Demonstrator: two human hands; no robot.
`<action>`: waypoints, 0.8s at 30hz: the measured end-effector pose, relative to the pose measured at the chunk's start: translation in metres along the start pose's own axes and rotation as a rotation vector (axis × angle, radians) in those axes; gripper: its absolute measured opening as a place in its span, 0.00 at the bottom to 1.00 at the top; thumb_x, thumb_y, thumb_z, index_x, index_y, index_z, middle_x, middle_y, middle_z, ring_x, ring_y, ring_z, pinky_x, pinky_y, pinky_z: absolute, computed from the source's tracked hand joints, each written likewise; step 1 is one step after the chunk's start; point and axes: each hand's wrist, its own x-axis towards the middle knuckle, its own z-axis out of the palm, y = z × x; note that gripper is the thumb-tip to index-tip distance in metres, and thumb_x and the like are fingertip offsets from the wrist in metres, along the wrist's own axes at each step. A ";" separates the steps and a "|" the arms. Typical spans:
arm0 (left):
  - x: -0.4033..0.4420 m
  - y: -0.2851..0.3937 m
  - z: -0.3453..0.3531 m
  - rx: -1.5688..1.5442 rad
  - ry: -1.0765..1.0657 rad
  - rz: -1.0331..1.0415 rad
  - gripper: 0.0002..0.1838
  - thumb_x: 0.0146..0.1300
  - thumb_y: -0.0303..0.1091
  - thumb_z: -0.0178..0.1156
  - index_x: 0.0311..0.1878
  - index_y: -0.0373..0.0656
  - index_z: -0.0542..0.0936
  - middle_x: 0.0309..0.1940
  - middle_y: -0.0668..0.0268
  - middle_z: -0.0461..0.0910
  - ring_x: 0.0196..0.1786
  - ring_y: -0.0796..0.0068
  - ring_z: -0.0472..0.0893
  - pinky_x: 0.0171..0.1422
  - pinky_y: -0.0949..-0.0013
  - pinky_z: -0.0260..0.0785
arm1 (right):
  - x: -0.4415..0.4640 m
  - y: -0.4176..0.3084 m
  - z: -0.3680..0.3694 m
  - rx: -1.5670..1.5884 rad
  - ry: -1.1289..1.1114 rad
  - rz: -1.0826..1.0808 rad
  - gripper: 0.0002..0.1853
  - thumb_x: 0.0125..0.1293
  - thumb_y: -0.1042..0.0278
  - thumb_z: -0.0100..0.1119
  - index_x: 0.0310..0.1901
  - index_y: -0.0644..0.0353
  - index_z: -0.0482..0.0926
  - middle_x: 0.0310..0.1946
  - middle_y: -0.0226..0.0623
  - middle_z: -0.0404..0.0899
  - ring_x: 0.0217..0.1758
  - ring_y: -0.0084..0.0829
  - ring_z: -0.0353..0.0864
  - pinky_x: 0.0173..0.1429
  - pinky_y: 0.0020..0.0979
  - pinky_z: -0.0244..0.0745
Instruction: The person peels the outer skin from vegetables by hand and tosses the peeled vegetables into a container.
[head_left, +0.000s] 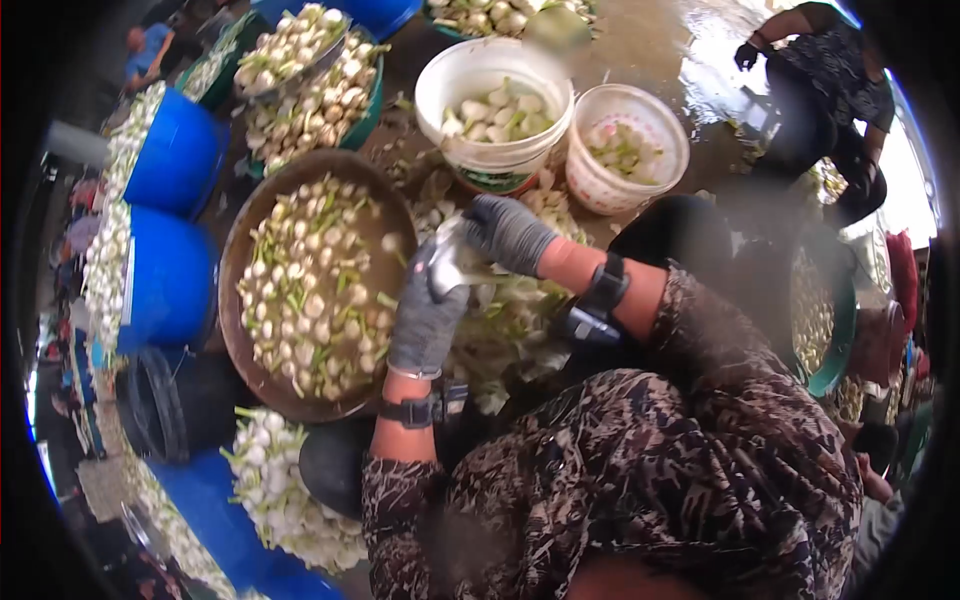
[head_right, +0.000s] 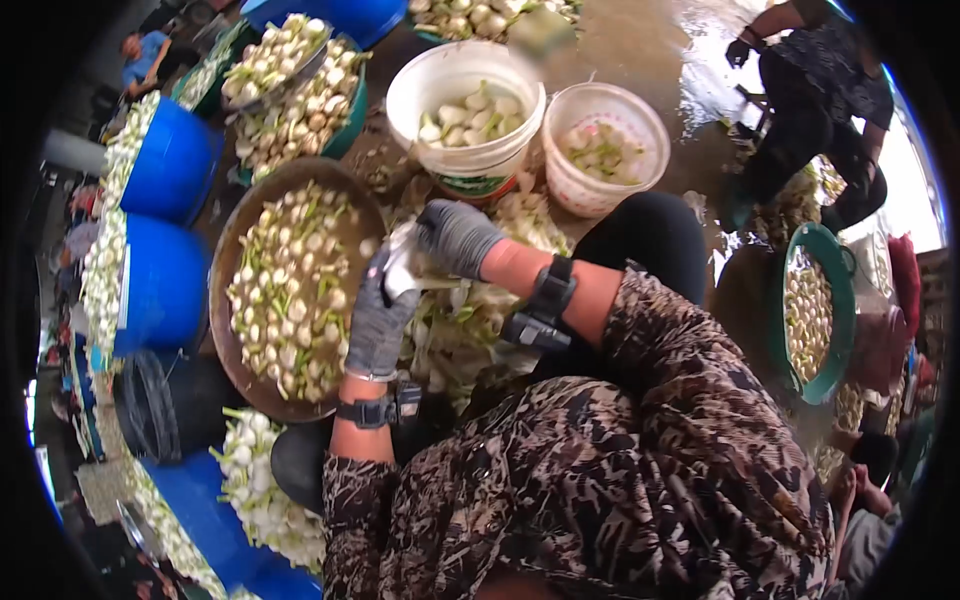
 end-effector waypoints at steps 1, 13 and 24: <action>-0.001 0.002 -0.001 -0.139 0.006 0.024 0.33 0.59 0.27 0.60 0.69 0.38 0.65 0.62 0.61 0.72 0.64 0.64 0.72 0.68 0.66 0.64 | 0.003 -0.004 -0.008 0.071 -0.061 0.128 0.11 0.63 0.63 0.59 0.35 0.65 0.81 0.28 0.52 0.81 0.34 0.54 0.80 0.41 0.44 0.76; -0.018 -0.023 0.002 -0.479 0.241 -0.150 0.27 0.69 0.26 0.50 0.71 0.41 0.61 0.66 0.56 0.67 0.66 0.67 0.68 0.71 0.66 0.60 | -0.015 -0.040 -0.013 0.546 -0.817 0.612 0.33 0.68 0.35 0.52 0.47 0.65 0.80 0.32 0.40 0.83 0.33 0.28 0.83 0.43 0.30 0.79; -0.005 0.138 -0.062 -0.636 0.080 -0.099 0.18 0.68 0.30 0.55 0.58 0.31 0.75 0.50 0.57 0.78 0.43 0.79 0.76 0.47 0.74 0.71 | 0.038 0.004 -0.052 1.306 0.205 0.482 0.14 0.74 0.53 0.50 0.40 0.56 0.74 0.17 0.25 0.69 0.16 0.24 0.68 0.35 0.41 0.80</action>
